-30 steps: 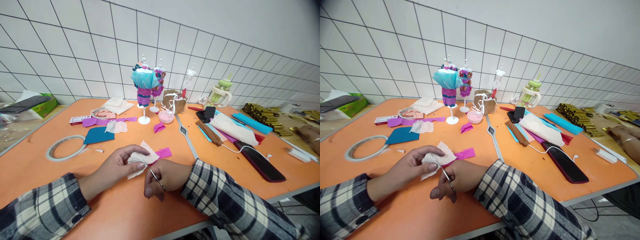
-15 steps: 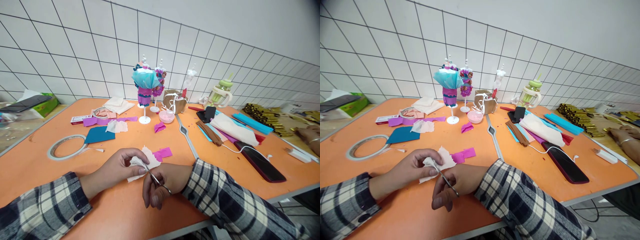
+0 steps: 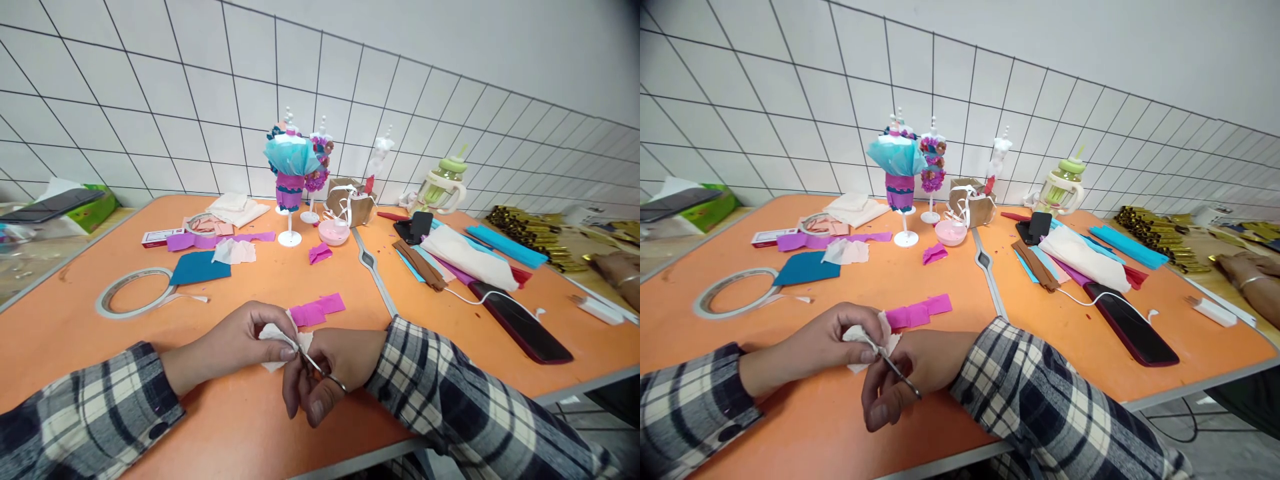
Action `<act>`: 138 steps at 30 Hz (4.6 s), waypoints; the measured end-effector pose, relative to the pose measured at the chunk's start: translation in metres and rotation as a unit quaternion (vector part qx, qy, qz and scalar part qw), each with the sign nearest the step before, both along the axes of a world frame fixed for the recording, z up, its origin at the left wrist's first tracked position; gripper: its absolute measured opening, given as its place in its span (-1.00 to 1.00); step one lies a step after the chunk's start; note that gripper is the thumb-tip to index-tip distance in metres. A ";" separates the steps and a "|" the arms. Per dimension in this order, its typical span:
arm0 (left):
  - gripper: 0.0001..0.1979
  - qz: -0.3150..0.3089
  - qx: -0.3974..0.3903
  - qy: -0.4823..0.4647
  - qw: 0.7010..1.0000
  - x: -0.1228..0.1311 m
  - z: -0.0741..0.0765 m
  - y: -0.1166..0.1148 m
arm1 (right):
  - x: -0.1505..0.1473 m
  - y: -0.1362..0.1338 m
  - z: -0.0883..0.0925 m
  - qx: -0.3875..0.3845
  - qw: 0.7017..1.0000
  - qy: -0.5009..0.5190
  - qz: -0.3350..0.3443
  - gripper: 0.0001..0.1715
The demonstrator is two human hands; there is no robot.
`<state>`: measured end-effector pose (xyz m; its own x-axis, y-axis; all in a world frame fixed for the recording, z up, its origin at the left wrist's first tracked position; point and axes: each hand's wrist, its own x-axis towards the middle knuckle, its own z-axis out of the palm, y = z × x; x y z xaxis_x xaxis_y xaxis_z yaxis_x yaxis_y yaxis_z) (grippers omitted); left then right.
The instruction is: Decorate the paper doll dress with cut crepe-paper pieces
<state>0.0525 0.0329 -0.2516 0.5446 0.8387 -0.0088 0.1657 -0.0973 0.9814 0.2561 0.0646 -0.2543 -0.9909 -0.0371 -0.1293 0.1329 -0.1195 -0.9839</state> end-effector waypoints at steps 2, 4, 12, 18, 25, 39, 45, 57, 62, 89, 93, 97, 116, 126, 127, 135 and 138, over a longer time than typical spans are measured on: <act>-0.83 0.015 0.029 0.012 0.999 -0.001 0.000 0.001 | 0.001 0.000 0.002 0.003 1.000 -0.003 -0.005 -0.45; -0.79 0.050 0.091 0.037 0.994 -0.002 0.001 0.002 | 0.001 0.000 0.003 0.008 1.000 -0.010 -0.018 -0.47; -0.10 0.088 0.171 -0.003 0.981 -0.004 0.011 -0.004 | 0.001 -0.001 -0.001 0.032 0.999 -0.026 -0.036 -0.50; -0.72 -0.004 0.122 -0.034 0.992 0.003 0.010 -0.004 | -0.002 -0.003 -0.001 0.042 0.998 -0.034 -0.016 -0.44; -0.81 -0.006 0.031 -0.060 0.998 0.002 0.009 -0.004 | -0.001 -0.003 0.012 -0.012 0.998 -0.061 -0.030 -0.16; -0.73 -0.016 -0.064 -0.052 0.996 0.000 0.003 0.000 | -0.005 0.001 0.014 -0.030 0.999 -0.044 -0.008 -0.13; -0.77 0.003 -0.090 -0.059 0.994 0.001 0.001 0.001 | -0.005 0.004 0.001 -0.049 0.998 -0.014 -0.039 -0.19; -0.71 0.085 -0.043 -0.068 0.993 0.004 0.006 0.000 | -0.008 0.006 -0.011 -0.042 0.997 -0.026 -0.058 -0.21; -0.74 0.058 -0.025 -0.054 0.997 0.005 0.008 0.000 | -0.011 0.005 -0.013 -0.044 0.997 -0.016 -0.054 -0.20; -0.74 0.002 -0.009 -0.032 0.999 -0.001 -0.002 0.002 | -0.001 0.002 -0.005 -0.035 0.998 -0.041 -0.041 -0.39; -0.78 -0.003 -0.004 -0.023 1.000 -0.001 -0.002 0.002 | 0.001 0.002 -0.002 -0.023 0.998 -0.050 -0.024 -0.34; -0.79 -0.008 -0.008 -0.028 1.000 0.000 -0.002 0.001 | 0.001 0.002 0.000 -0.002 0.998 -0.061 -0.033 -0.35; -0.80 -0.009 -0.008 -0.009 1.000 0.003 0.000 0.000 | 0.001 0.000 0.002 -0.021 0.994 -0.098 -0.043 -0.38; -0.57 0.076 -0.073 -0.111 0.988 -0.005 -0.005 0.001 | 0.001 0.003 -0.005 0.005 0.993 -0.060 -0.105 -0.47; -0.64 0.074 -0.064 -0.098 0.990 -0.004 -0.005 0.001 | 0.001 0.004 -0.006 0.007 0.993 -0.059 -0.103 -0.46; -0.72 0.040 -0.023 -0.037 0.998 0.001 -0.001 0.002 | 0.000 0.007 -0.015 -0.006 1.000 -0.002 -0.020 -0.34; -0.74 0.025 -0.026 -0.033 0.999 0.001 0.000 0.001 | 0.000 0.005 -0.014 0.004 0.999 -0.016 -0.035 -0.38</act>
<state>0.0539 0.0340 -0.2512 0.5025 0.8643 -0.0197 0.1046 -0.0382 0.9938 0.2557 0.0694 -0.2684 -0.9863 0.0324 -0.1616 0.1565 -0.1225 -0.9801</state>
